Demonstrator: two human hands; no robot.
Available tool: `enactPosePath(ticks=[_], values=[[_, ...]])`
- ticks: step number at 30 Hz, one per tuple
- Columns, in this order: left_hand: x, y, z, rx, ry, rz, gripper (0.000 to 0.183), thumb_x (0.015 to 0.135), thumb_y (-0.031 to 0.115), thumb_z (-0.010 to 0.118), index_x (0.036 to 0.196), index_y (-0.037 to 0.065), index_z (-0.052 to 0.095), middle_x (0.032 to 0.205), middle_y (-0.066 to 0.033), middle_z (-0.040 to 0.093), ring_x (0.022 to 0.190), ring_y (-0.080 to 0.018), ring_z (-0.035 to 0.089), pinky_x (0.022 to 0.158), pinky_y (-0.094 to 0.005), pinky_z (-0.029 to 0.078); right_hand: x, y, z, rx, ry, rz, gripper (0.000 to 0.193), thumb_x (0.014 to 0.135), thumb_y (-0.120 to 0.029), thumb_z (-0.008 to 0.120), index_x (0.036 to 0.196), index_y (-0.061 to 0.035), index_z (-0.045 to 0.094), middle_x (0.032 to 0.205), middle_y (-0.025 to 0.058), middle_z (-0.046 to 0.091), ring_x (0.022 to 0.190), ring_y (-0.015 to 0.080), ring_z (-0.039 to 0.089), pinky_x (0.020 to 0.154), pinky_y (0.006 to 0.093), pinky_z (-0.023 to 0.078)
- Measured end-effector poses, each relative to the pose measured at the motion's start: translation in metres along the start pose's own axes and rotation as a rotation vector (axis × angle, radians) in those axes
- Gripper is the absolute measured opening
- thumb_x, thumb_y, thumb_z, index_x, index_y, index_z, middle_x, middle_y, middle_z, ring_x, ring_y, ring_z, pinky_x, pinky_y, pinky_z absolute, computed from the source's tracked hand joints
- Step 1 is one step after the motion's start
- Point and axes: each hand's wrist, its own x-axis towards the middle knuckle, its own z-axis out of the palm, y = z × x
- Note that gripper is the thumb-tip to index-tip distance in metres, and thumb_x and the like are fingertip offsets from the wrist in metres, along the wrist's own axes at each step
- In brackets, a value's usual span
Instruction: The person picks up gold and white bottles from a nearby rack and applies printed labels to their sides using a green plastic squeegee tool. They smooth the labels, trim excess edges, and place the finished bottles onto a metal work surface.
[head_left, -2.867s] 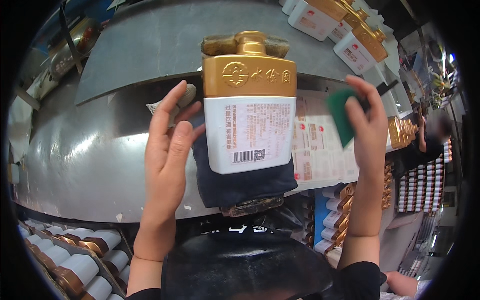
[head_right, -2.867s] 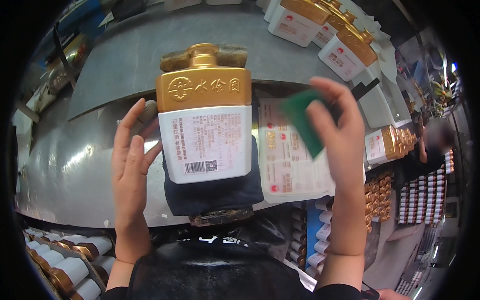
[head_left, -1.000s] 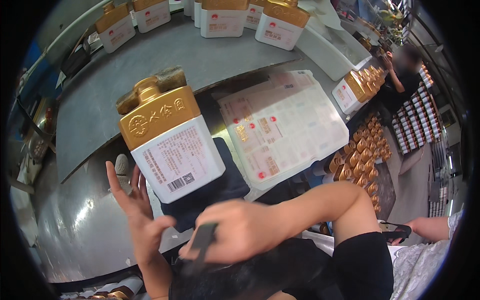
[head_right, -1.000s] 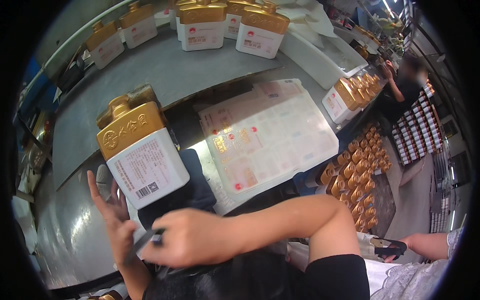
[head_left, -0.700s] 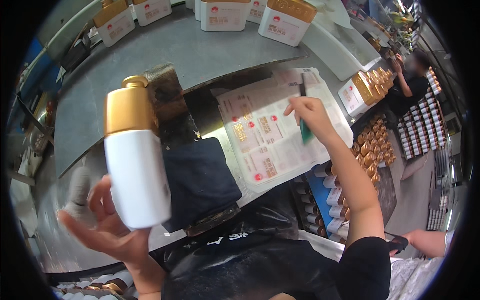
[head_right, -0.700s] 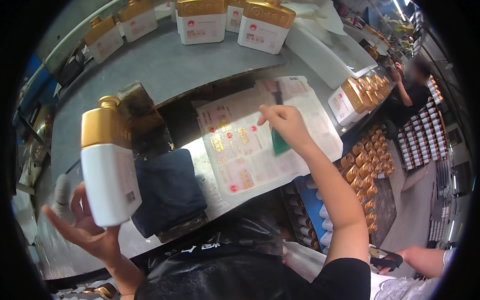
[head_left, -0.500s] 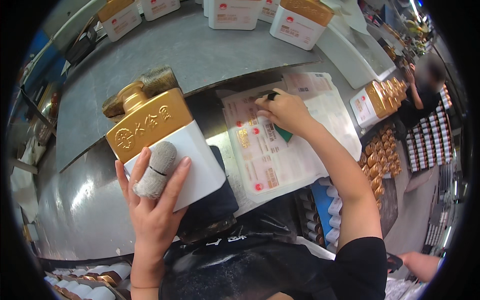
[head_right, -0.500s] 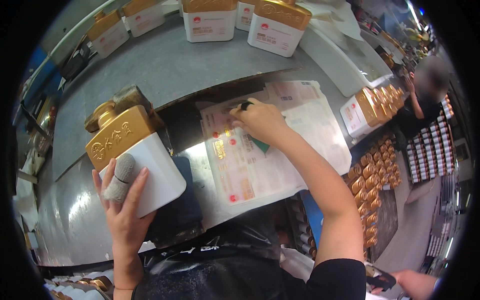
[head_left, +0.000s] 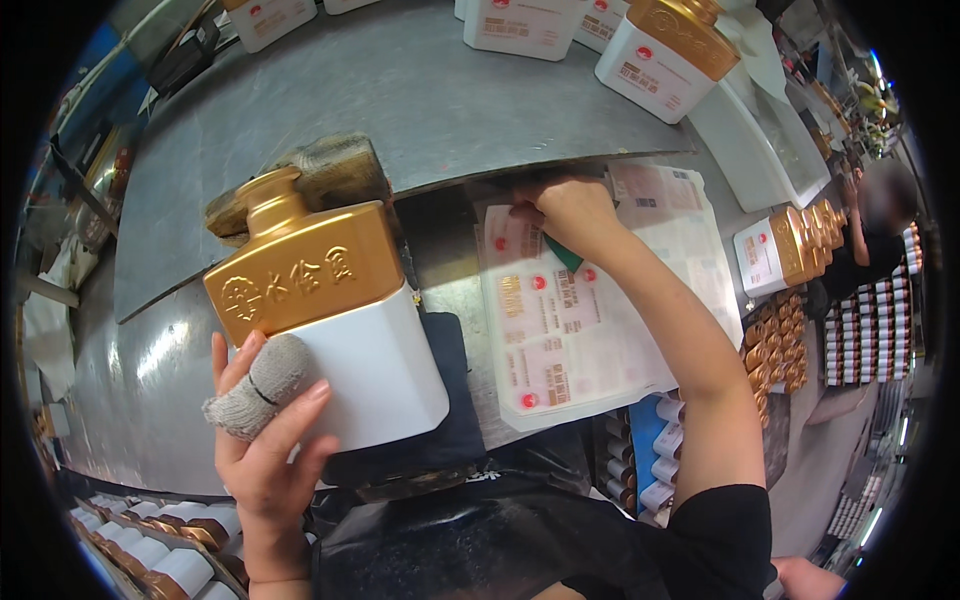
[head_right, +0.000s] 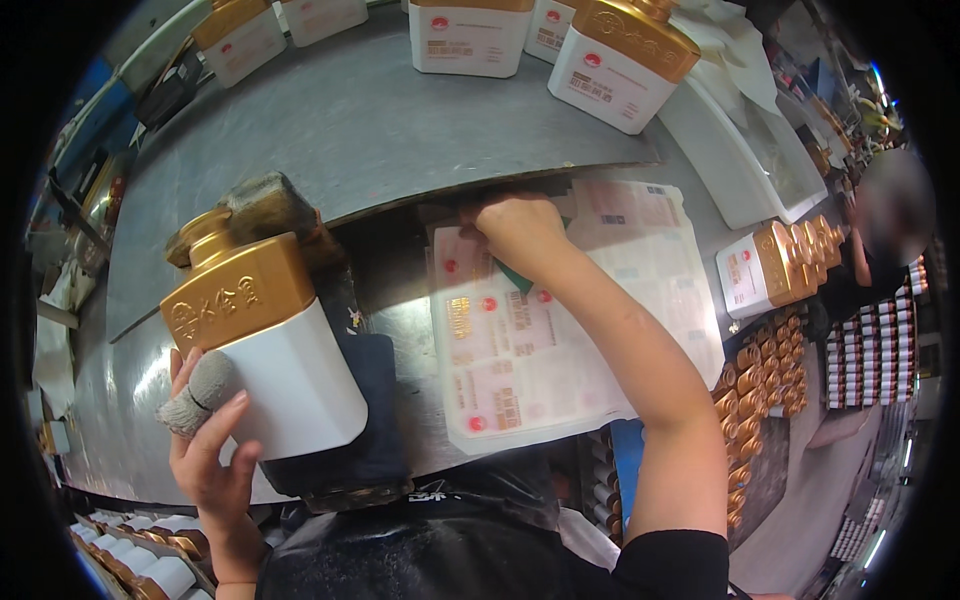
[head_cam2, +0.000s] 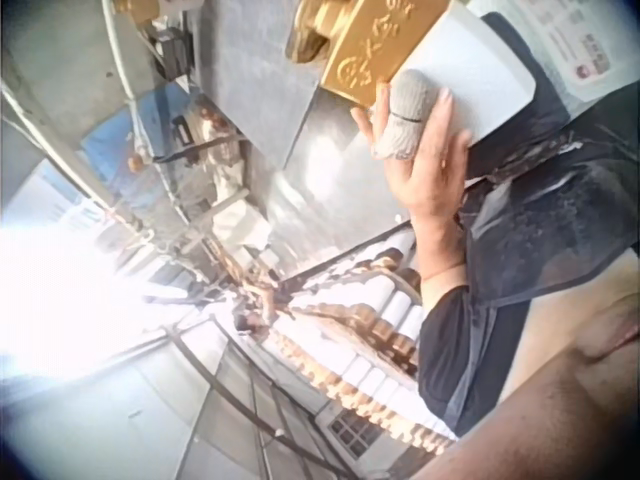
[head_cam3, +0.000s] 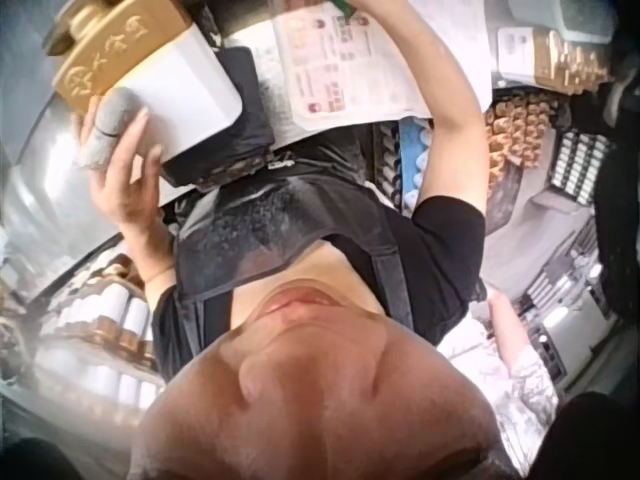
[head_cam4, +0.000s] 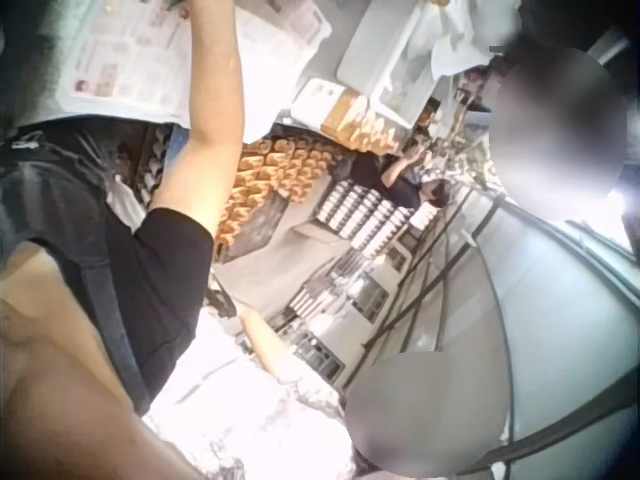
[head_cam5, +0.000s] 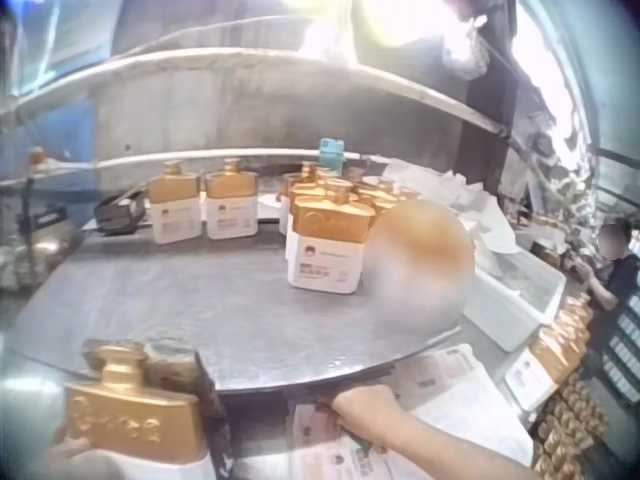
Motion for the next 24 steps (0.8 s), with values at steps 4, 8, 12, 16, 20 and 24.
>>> enactPosePath(ticks=[4, 8, 12, 16, 20, 24], values=[[-0.005, -0.007, 0.001, -0.095, 0.129, -0.038, 0.019, 0.088, 0.011, 0.064, 0.105, 0.012, 0.072, 0.124, -0.0242, 0.059, 0.125, -0.0389, 0.051, 0.114, -0.0559, 0.026, -0.008, -0.005, 0.008, -0.280, 0.120, -0.084, 0.007, 0.080, -0.020, 0.067, 0.079, -0.0126, 0.068, 0.067, 0.0090, 0.062, 0.069, 0.0253, 0.064, 0.054, 0.0387, 0.049], [-0.009, -0.018, 0.004, -0.266, 0.209, -0.152, 0.027, 0.091, 0.007, 0.058, 0.116, 0.000, 0.066, 0.128, -0.0214, 0.058, 0.125, -0.0332, 0.052, 0.109, -0.0406, 0.034, -0.049, -0.040, -0.018, -0.368, 0.434, -0.099, 0.004, 0.074, -0.013, 0.069, 0.072, -0.0114, 0.066, 0.057, 0.0051, 0.053, 0.062, 0.0242, 0.061, 0.052, 0.0366, 0.048], [-0.002, -0.027, 0.012, -0.602, 0.252, -0.131, 0.042, 0.097, 0.012, 0.052, 0.135, -0.003, 0.048, 0.138, -0.0184, 0.050, 0.131, -0.0264, 0.046, 0.113, -0.0390, 0.030, -0.079, -0.093, -0.107, -0.157, 0.332, 0.051, 0.005, 0.075, -0.011, 0.073, 0.074, -0.0086, 0.069, 0.061, 0.0038, 0.061, 0.061, 0.0182, 0.063, 0.051, 0.0294, 0.047], [0.005, -0.029, 0.011, -0.849, 0.191, -0.197, 0.058, 0.101, 0.043, 0.044, 0.140, 0.000, 0.041, 0.141, -0.0158, 0.043, 0.136, -0.0249, 0.038, 0.116, -0.0429, 0.027, -0.079, -0.158, -0.177, 0.866, 0.122, 0.241, 0.006, 0.078, -0.003, 0.073, 0.083, 0.0003, 0.072, 0.070, 0.0061, 0.067, 0.061, 0.0106, 0.063, 0.056, 0.0223, 0.046], [0.007, -0.011, 0.006, -0.907, 0.147, -0.237, 0.088, 0.088, 0.069, 0.047, 0.144, 0.002, 0.034, 0.143, -0.0151, 0.034, 0.140, -0.0262, 0.029, 0.114, -0.0478, 0.027, -0.047, -0.192, -0.160, 1.033, 0.016, 0.224, 0.013, 0.083, -0.008, 0.071, 0.086, 0.0044, 0.071, 0.071, 0.0063, 0.067, 0.065, 0.0093, 0.064, 0.059, 0.0225, 0.047], [0.005, -0.024, 0.014, -0.836, 0.086, -0.238, 0.085, 0.082, 0.039, 0.073, 0.146, 0.007, 0.027, 0.139, -0.0127, 0.030, 0.139, -0.0281, 0.025, 0.113, -0.0499, 0.030, -0.034, -0.192, -0.129, 0.933, 0.097, 0.182, 0.016, 0.083, -0.013, 0.072, 0.087, 0.0020, 0.068, 0.069, 0.0059, 0.067, 0.064, 0.0107, 0.064, 0.059, 0.0252, 0.047]])
